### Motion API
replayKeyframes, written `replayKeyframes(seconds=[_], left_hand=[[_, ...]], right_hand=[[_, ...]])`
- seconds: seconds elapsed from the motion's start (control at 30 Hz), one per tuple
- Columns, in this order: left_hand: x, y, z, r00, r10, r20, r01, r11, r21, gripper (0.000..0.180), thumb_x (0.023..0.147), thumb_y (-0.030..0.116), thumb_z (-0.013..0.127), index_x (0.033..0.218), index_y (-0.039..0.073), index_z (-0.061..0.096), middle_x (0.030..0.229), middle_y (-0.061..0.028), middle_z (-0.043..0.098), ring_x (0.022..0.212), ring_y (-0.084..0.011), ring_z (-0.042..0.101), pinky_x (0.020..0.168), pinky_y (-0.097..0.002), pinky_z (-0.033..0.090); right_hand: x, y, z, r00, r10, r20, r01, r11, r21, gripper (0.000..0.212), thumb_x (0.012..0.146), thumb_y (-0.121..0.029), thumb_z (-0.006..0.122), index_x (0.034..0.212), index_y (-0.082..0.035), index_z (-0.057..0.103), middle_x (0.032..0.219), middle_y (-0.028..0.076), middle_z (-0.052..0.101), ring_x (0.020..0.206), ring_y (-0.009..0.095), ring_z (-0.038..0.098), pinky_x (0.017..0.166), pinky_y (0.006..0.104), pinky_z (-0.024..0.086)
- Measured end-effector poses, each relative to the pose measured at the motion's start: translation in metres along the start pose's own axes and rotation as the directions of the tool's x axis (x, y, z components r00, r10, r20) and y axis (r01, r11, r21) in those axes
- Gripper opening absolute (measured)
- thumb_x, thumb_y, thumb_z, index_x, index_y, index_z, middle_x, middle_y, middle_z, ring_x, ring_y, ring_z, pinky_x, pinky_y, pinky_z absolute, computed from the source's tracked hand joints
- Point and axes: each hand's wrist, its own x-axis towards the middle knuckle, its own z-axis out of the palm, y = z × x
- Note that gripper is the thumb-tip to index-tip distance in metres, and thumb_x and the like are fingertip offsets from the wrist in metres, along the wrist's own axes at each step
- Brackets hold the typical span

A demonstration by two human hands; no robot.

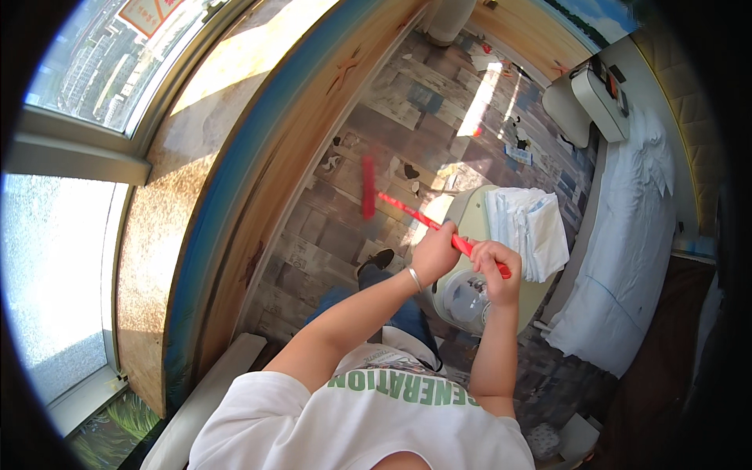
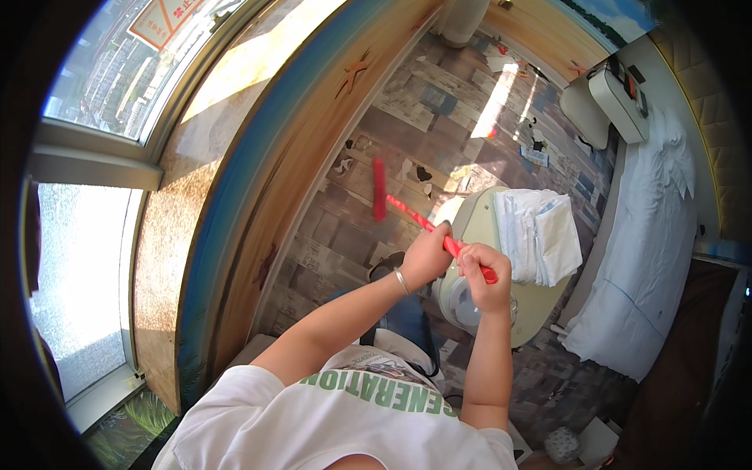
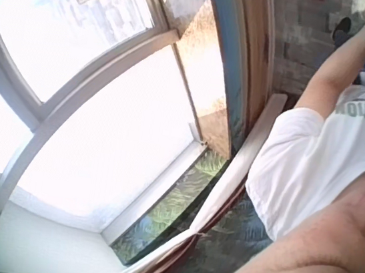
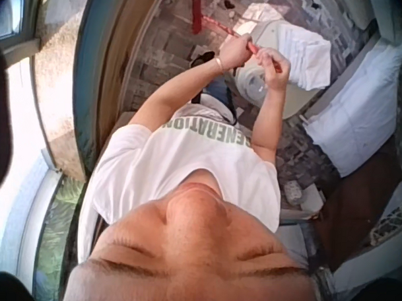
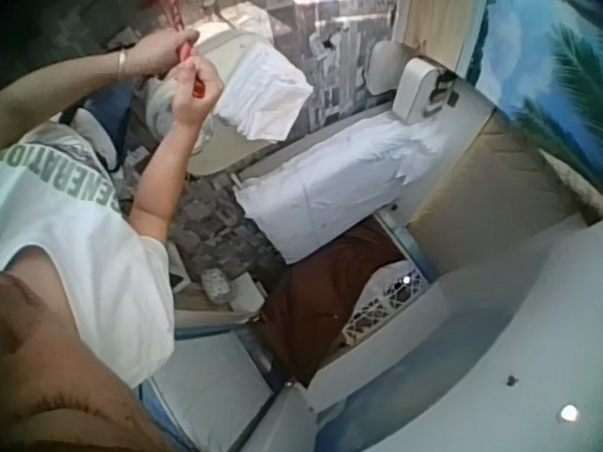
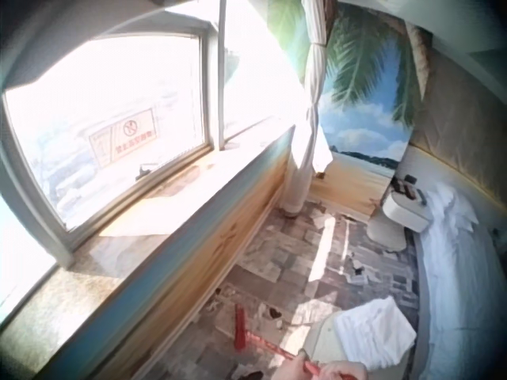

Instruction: The person wipes a white cabinet surface with a dark cloth, then sweeps the floor with a red broom, gathering debris into a pile near the bed and furniture.

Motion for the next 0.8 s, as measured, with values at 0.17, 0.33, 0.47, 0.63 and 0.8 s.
replayKeyframes(seconds=[0.17,0.33,0.47,0.63,0.8], left_hand=[[0.007,-0.037,0.022,0.987,-0.137,-0.085,0.135,0.990,-0.025,0.022,0.082,0.025,0.061,0.091,0.005,0.056,0.079,-0.0243,0.062,0.078,-0.0423,0.060,0.068,-0.0484,0.047],[0.033,-0.042,0.031,0.997,-0.079,-0.016,0.077,0.992,-0.101,0.022,0.082,0.026,0.060,0.090,0.006,0.055,0.079,-0.0237,0.062,0.078,-0.0421,0.060,0.067,-0.0478,0.047],[0.072,-0.029,0.037,0.999,0.043,0.033,-0.036,0.982,-0.185,0.022,0.082,0.024,0.061,0.088,0.005,0.050,0.074,-0.0177,0.059,0.071,-0.0363,0.058,0.063,-0.0408,0.045],[0.126,-0.036,0.045,0.953,0.190,0.235,-0.070,0.896,-0.438,0.014,0.086,0.015,0.059,0.081,0.007,0.048,0.069,-0.0030,0.055,0.064,-0.0131,0.050,0.059,-0.0299,0.042],[0.147,0.002,0.012,0.892,0.347,0.289,-0.323,0.938,-0.129,0.020,0.087,0.023,0.060,0.082,0.007,0.049,0.069,-0.0150,0.058,0.066,-0.0307,0.057,0.058,-0.0376,0.044]], right_hand=[[0.019,0.034,-0.001,0.985,0.154,0.077,-0.165,0.972,0.166,0.026,0.088,-0.008,0.054,0.063,-0.002,0.047,0.064,0.004,0.052,0.065,0.011,0.048,0.087,0.0323,0.044],[0.032,0.045,-0.010,0.975,0.204,0.090,-0.212,0.972,0.097,0.027,0.087,-0.011,0.056,0.065,0.001,0.046,0.061,0.000,0.045,0.064,0.009,0.041,0.066,0.0262,0.039],[0.057,0.035,-0.024,0.990,0.104,0.095,-0.101,0.994,-0.038,0.024,0.085,-0.009,0.056,0.065,0.002,0.047,0.060,0.005,0.046,0.061,0.014,0.041,0.059,0.0277,0.035],[0.079,0.032,-0.016,0.995,0.050,0.087,-0.022,0.954,-0.300,0.025,0.077,-0.006,0.061,0.061,0.000,0.044,0.060,0.009,0.044,0.061,0.022,0.045,0.061,0.0318,0.038],[0.100,0.010,-0.019,0.999,-0.031,-0.016,0.025,0.961,-0.277,0.025,0.079,-0.007,0.057,0.060,-0.001,0.043,0.061,0.009,0.046,0.061,0.021,0.046,0.073,0.0327,0.043]])
